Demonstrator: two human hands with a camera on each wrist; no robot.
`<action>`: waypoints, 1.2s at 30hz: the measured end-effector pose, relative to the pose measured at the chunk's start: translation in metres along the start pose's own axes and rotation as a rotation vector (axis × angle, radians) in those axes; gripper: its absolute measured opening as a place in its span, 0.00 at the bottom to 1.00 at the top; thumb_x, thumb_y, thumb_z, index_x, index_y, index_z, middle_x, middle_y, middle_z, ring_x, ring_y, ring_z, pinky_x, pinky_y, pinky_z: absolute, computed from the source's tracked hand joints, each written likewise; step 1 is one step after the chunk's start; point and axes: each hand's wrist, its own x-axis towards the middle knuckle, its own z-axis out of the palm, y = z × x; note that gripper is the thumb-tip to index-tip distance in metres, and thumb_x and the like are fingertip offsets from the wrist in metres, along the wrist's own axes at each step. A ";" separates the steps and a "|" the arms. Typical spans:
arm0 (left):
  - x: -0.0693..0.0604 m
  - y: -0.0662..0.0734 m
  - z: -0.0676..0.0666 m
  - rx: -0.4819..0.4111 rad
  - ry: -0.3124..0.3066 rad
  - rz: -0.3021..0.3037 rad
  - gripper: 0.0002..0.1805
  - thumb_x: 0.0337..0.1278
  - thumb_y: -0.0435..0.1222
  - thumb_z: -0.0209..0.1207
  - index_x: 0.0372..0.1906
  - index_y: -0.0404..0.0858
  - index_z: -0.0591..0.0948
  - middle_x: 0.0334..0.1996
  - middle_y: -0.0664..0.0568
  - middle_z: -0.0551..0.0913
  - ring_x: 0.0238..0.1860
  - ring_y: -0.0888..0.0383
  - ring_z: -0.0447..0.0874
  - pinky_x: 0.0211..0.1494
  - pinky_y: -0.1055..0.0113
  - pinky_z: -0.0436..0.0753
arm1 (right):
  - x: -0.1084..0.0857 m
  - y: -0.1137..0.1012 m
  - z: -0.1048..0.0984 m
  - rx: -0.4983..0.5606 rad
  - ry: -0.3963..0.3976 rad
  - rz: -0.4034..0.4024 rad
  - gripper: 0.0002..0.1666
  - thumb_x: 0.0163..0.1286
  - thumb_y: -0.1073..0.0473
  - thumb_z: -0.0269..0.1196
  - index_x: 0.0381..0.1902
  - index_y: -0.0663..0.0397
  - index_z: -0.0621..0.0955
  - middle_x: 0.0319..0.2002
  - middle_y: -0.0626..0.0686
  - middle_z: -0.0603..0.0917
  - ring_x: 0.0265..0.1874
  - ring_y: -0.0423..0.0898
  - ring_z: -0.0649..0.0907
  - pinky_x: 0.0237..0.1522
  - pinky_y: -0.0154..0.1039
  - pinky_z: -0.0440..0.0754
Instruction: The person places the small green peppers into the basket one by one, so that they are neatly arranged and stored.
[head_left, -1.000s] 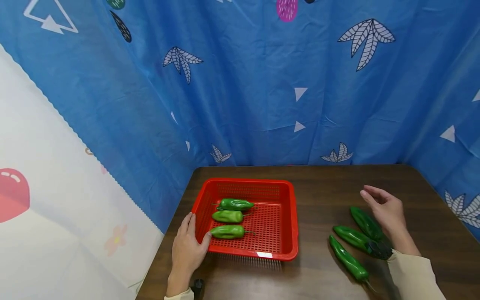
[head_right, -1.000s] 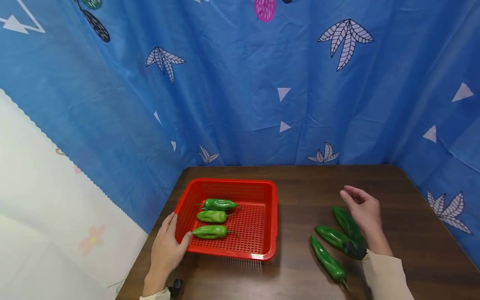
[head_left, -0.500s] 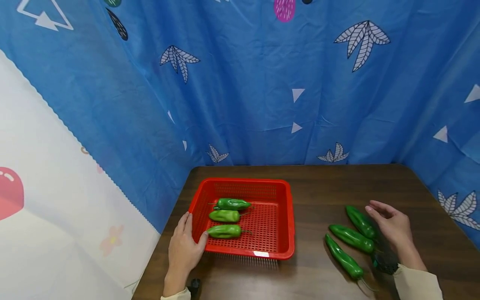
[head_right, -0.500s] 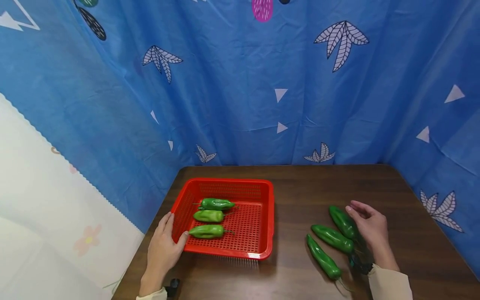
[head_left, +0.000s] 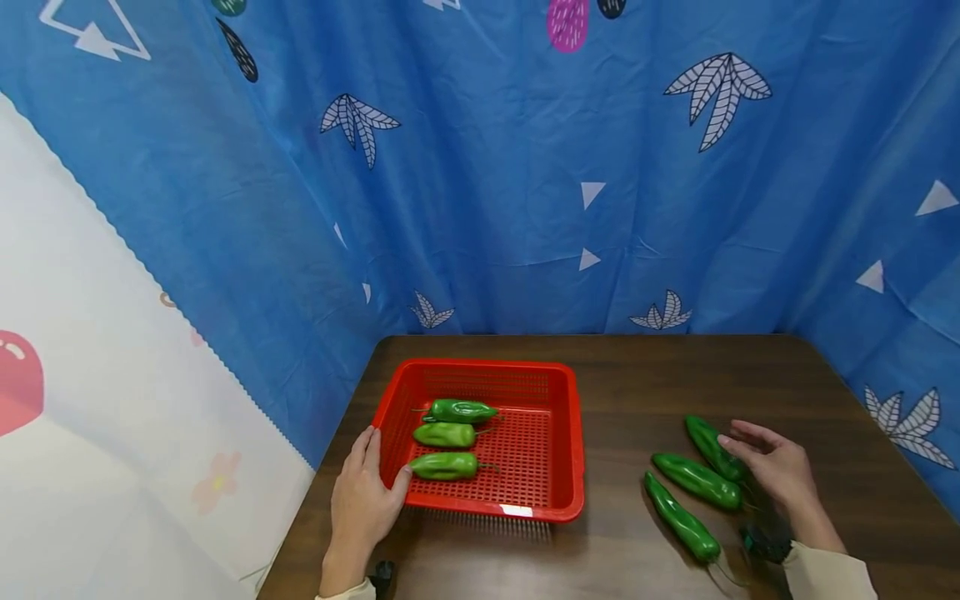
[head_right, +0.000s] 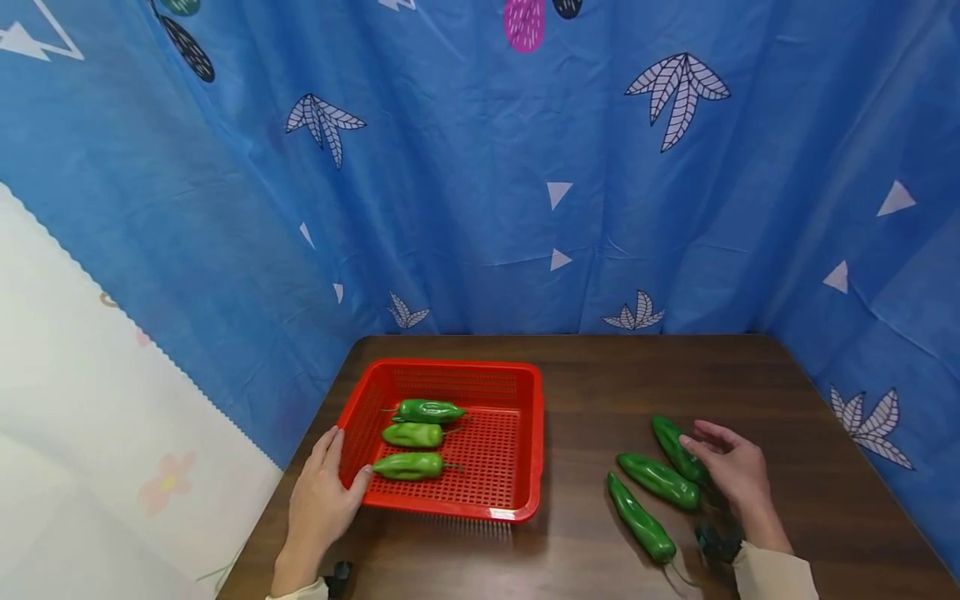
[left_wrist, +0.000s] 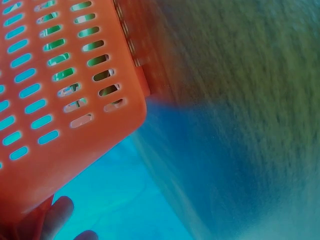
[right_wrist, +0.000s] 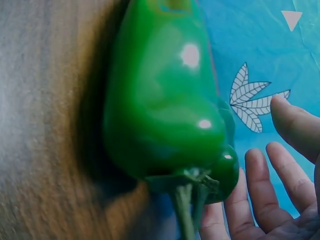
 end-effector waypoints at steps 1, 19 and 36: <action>0.000 0.000 0.000 -0.001 -0.001 -0.002 0.42 0.53 0.49 0.66 0.70 0.30 0.71 0.70 0.39 0.71 0.62 0.38 0.77 0.57 0.37 0.80 | 0.001 0.000 0.000 -0.004 -0.008 0.006 0.47 0.67 0.35 0.64 0.71 0.61 0.71 0.51 0.45 0.83 0.32 0.15 0.71 0.39 0.28 0.82; -0.001 0.003 0.000 0.004 -0.023 -0.007 0.43 0.53 0.50 0.65 0.70 0.31 0.70 0.70 0.39 0.70 0.63 0.38 0.76 0.57 0.36 0.80 | 0.006 0.006 0.008 -0.008 -0.145 0.093 0.55 0.62 0.39 0.70 0.75 0.64 0.62 0.73 0.73 0.61 0.68 0.73 0.66 0.62 0.61 0.73; 0.000 0.001 0.000 0.001 -0.008 -0.010 0.43 0.52 0.50 0.66 0.71 0.31 0.71 0.71 0.41 0.70 0.64 0.39 0.76 0.57 0.37 0.79 | 0.007 -0.002 0.010 -0.033 -0.117 0.089 0.52 0.63 0.39 0.69 0.74 0.65 0.65 0.71 0.74 0.63 0.67 0.74 0.66 0.60 0.61 0.74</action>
